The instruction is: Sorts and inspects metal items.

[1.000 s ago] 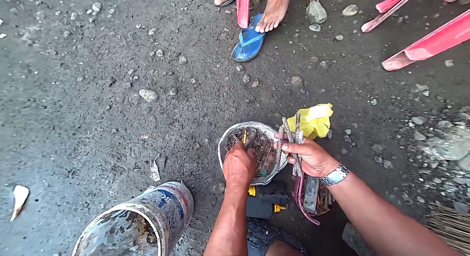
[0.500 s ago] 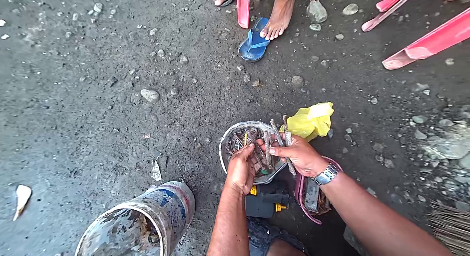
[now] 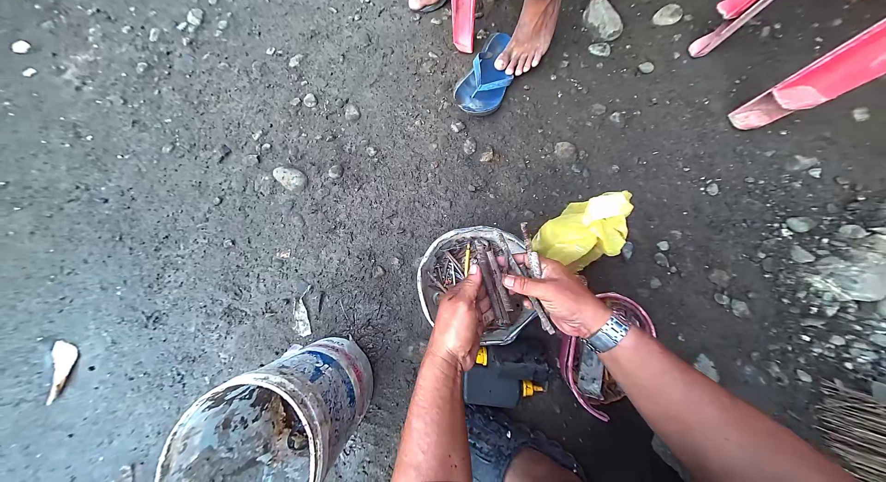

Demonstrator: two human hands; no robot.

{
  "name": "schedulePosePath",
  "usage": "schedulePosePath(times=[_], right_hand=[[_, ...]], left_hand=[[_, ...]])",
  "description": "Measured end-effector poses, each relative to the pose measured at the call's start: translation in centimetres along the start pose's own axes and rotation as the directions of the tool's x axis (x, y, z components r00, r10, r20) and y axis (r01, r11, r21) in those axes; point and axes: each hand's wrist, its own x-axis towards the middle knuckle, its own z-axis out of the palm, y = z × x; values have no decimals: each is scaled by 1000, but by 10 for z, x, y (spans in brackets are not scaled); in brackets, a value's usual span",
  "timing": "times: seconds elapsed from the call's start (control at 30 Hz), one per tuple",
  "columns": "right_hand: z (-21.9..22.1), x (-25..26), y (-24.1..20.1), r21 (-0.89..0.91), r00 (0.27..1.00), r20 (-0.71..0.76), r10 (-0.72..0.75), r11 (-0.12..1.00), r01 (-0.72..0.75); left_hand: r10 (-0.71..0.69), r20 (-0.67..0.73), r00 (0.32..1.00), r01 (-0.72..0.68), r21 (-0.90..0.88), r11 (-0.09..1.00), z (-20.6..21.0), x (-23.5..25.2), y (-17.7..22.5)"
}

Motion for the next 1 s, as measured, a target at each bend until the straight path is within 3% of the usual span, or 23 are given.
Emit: schedulePosePath(times=[0.1,0.2,0.27,0.3,0.33,0.4,0.5,0.6,0.67,0.77,0.9,1.0], right_hand=[[10,-3,8,13,1000,14,-3,1000,3],[3,-6,13,74,1000,25,-19,997,17],[-9,-8,17,183,999,33,-9,983,3],[-16,-8,21,281,998,58,-9,960,-8],[-23,-8,24,395,994,105,-22,918,-21],[-33,-9,27,573,986,155,-63,819,-38],[-35,-13,25,670,995,85,-46,742,-23],[-33,-21,23,681,999,-1,35,732,-25],[-31,-24,24,651,998,-22,52,758,-26],[-26,-25,29,583,998,-23,61,812,-36],[-14,-26,33,526,999,1,45,849,-38],[-6,-27,36,541,998,13,56,840,-54]], left_hand=[[16,95,995,-21,58,998,16,-14,2],[-25,178,984,32,-37,999,9,-18,4],[7,21,1000,-9,53,999,0,-10,6],[72,-126,989,-41,232,972,-4,-1,4],[164,-244,956,-29,478,878,-8,10,2],[321,-288,902,66,828,557,-13,28,-4],[322,-235,917,184,966,181,-6,43,-13],[320,-245,915,252,967,21,6,46,-21],[260,-303,917,287,953,96,9,41,-14],[190,-346,919,266,898,350,7,19,1],[265,-250,932,50,809,586,11,-15,-17],[319,-161,934,-116,709,696,22,-27,-35]])
